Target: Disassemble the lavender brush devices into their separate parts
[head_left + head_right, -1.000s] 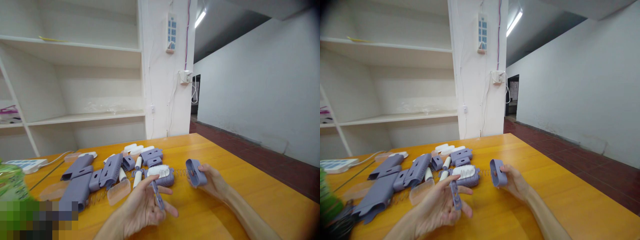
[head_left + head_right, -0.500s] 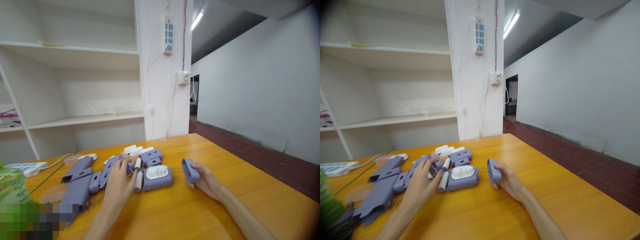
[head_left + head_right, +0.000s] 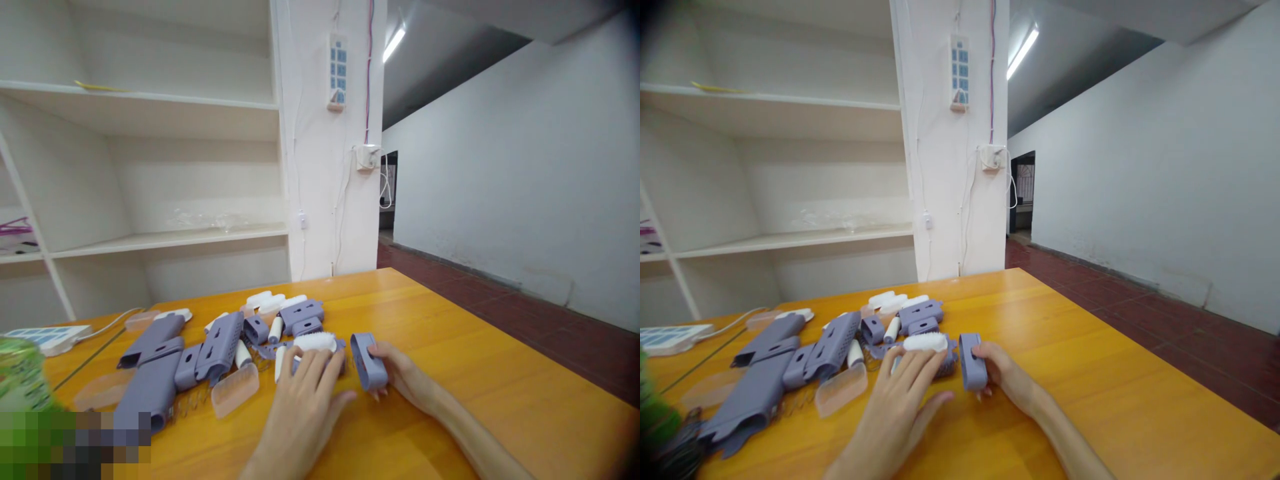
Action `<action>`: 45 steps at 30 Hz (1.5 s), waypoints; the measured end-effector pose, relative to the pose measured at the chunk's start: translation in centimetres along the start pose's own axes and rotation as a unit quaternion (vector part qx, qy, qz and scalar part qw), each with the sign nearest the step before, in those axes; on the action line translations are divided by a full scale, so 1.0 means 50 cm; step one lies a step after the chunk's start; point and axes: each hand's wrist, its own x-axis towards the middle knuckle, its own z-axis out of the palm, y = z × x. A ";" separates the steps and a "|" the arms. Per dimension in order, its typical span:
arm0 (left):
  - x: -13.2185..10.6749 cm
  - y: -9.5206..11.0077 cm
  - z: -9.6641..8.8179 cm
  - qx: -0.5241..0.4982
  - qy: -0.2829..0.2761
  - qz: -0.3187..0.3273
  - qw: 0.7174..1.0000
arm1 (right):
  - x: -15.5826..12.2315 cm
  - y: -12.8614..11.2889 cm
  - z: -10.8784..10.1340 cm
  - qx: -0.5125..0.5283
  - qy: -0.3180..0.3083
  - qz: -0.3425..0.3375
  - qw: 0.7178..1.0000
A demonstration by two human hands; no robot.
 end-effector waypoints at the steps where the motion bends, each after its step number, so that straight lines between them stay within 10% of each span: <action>1: 0.004 0.007 0.005 0.006 -0.018 -0.007 1.000 | 0.002 0.002 0.002 -0.003 0.001 -0.003 1.000; 7: -0.004 0.001 0.013 -0.105 -0.082 -0.094 0.987 | 0.013 0.012 -0.007 -0.039 -0.043 -0.024 0.998; 12: -0.021 0.000 0.008 -0.326 -0.080 -0.185 0.924 | 0.009 -0.001 -0.016 -0.081 -0.096 -0.048 0.991; 19: -0.003 -0.019 -0.015 -0.593 -0.236 -0.384 0.667 | -0.012 -0.028 0.001 -0.088 -0.142 0.003 0.986; 29: -0.012 -0.077 -0.010 -0.731 -0.311 -0.429 0.429 | -0.014 -0.021 0.001 -0.066 -0.166 -0.007 0.984; 33: -0.007 -0.065 -0.011 -0.693 -0.266 -0.431 0.513 | -0.014 -0.024 0.014 -0.065 -0.140 -0.008 0.988; 40: -0.011 -0.008 -0.008 -0.327 -0.092 -0.235 0.911 | -0.004 -0.015 0.028 -0.065 -0.121 0.027 0.990; 45: -0.015 0.016 0.001 -0.173 -0.078 -0.162 0.968 | -0.006 -0.013 0.041 -0.065 -0.164 0.048 0.983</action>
